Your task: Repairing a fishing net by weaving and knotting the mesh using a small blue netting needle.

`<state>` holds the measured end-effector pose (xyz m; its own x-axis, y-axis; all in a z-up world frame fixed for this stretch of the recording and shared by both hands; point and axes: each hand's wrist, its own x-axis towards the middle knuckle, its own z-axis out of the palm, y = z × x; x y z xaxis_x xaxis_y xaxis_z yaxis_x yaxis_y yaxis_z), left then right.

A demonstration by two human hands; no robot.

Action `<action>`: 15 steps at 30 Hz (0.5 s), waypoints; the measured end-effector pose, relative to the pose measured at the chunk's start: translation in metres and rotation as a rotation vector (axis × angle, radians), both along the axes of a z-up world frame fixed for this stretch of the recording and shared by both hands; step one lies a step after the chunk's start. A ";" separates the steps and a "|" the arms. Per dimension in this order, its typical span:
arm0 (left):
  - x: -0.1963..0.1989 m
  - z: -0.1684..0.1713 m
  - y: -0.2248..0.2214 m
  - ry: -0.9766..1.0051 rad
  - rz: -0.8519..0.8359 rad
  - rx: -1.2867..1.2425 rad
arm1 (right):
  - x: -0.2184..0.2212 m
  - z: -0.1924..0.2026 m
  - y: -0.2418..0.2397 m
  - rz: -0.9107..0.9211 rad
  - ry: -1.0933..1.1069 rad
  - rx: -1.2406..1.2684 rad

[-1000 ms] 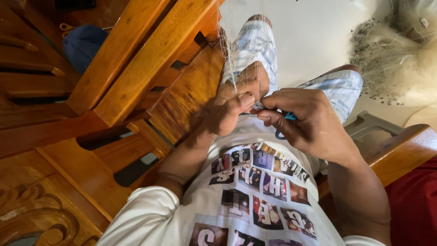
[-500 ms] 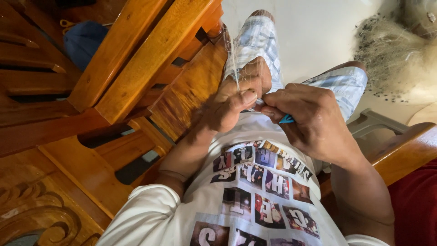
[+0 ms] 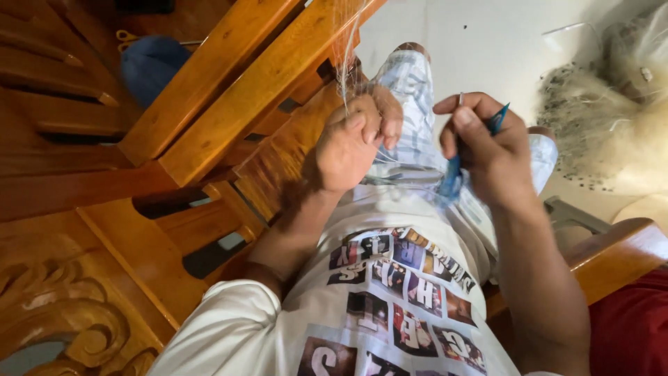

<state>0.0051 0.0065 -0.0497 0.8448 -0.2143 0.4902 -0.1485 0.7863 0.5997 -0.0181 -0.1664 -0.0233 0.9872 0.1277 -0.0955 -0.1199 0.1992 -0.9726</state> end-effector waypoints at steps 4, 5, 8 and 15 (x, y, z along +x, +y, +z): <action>-0.001 -0.019 0.003 0.081 0.075 0.035 | -0.002 0.010 0.007 -0.088 -0.032 -0.008; -0.001 -0.020 0.003 0.092 0.079 0.042 | 0.001 0.013 0.008 -0.056 -0.055 -0.060; -0.005 -0.033 0.004 0.136 0.073 0.079 | 0.007 0.007 0.017 -0.007 -0.024 -0.067; 0.004 -0.029 0.024 0.276 0.278 0.146 | 0.018 -0.024 0.015 -0.110 0.020 0.085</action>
<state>0.0086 0.0302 -0.0790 0.9757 -0.0097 0.2188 -0.1616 0.6424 0.7491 0.0000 -0.1512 -0.0477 0.9937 0.0271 -0.1092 -0.1123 0.2936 -0.9493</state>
